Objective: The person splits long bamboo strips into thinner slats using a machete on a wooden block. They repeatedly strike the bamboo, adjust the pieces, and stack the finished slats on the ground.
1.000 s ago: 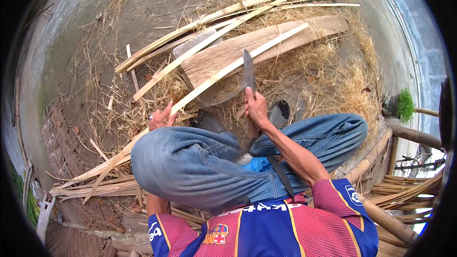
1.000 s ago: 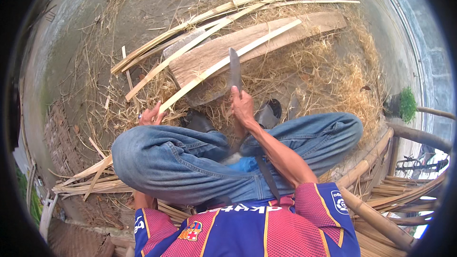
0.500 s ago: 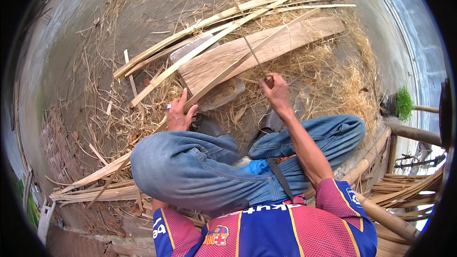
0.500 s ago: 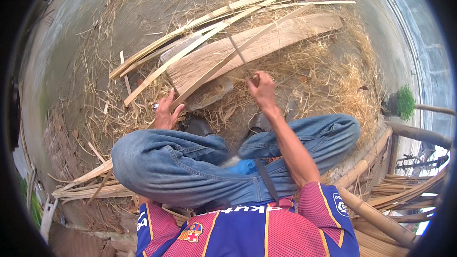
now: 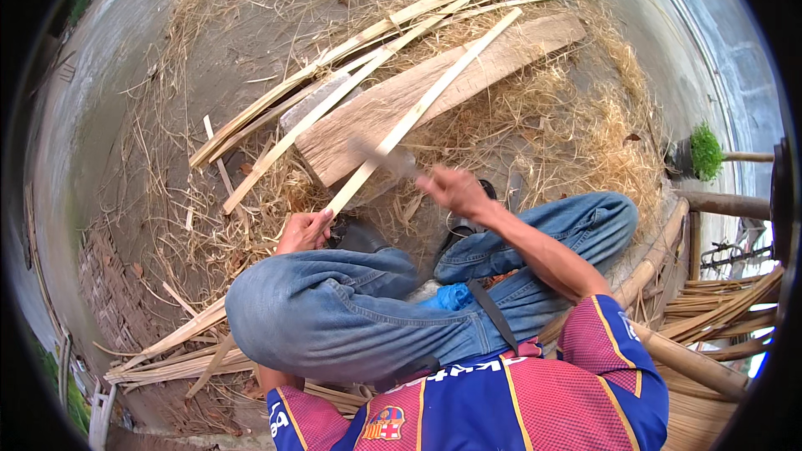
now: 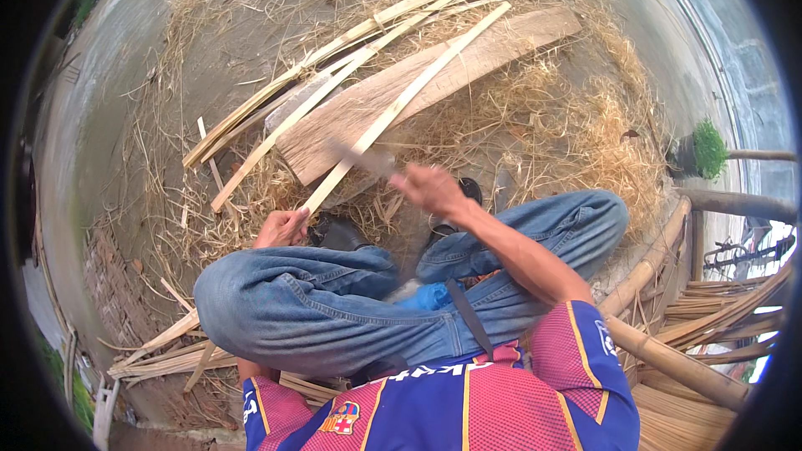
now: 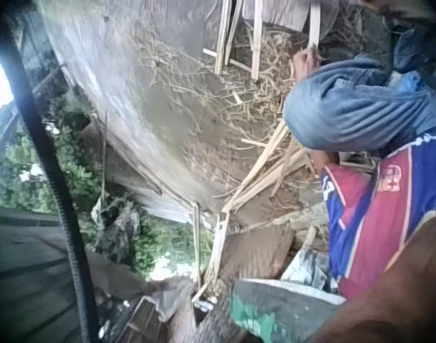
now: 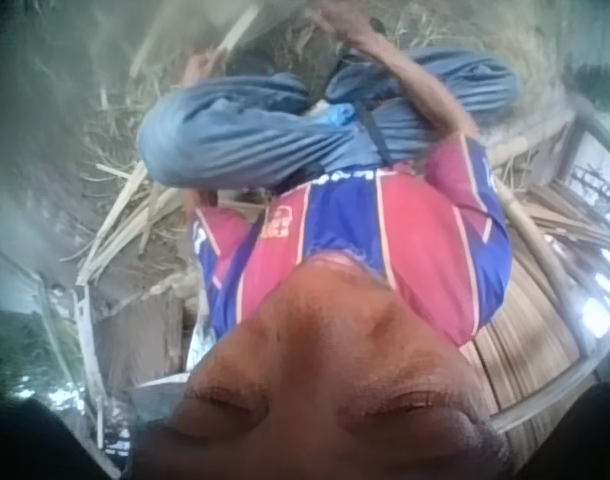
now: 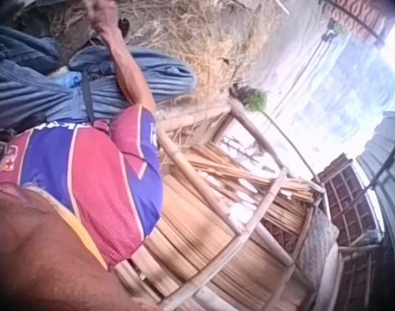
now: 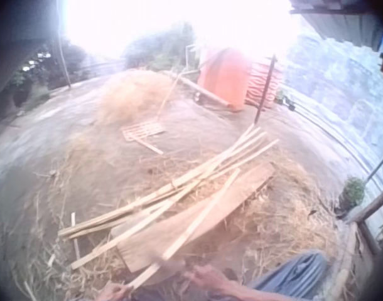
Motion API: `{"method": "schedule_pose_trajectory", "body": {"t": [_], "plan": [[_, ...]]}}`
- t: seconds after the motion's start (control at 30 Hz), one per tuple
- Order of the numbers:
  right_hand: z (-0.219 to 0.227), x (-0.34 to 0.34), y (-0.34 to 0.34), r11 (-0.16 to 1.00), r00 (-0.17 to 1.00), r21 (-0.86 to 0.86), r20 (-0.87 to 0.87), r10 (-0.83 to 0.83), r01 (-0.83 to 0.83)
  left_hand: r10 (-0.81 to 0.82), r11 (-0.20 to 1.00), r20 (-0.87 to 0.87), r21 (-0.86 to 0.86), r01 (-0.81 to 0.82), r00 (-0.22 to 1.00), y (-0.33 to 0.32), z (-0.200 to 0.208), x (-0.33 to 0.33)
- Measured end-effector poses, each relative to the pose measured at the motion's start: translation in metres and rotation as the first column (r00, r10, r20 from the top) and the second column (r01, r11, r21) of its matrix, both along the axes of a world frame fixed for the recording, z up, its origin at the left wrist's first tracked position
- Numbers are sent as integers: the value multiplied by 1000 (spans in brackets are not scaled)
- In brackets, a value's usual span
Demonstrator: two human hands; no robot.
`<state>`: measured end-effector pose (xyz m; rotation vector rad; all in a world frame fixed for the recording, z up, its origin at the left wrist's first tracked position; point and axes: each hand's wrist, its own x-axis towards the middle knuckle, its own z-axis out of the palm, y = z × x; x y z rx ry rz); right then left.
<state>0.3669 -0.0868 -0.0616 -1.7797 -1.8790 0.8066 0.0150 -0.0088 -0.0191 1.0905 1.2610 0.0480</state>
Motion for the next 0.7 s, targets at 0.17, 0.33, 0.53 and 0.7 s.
{"method": "schedule_pose_trajectory", "body": {"t": [0.17,0.33,0.53,0.7], "plan": [[-8,38,11,987,974,-13,167,-153,157,11,1000,7,10,-11,1000,5,-1,14],[2,29,11,980,982,-126,125,-140,156,-12,995,-15,97,13,1000,3,-11,13],[-11,85,31,908,900,-107,221,-375,404,7,999,-1,32,-7,1000,-1,-9,7],[-5,75,23,975,964,-47,171,-206,216,-20,996,-96,79,28,995,-10,-23,-11]]}}
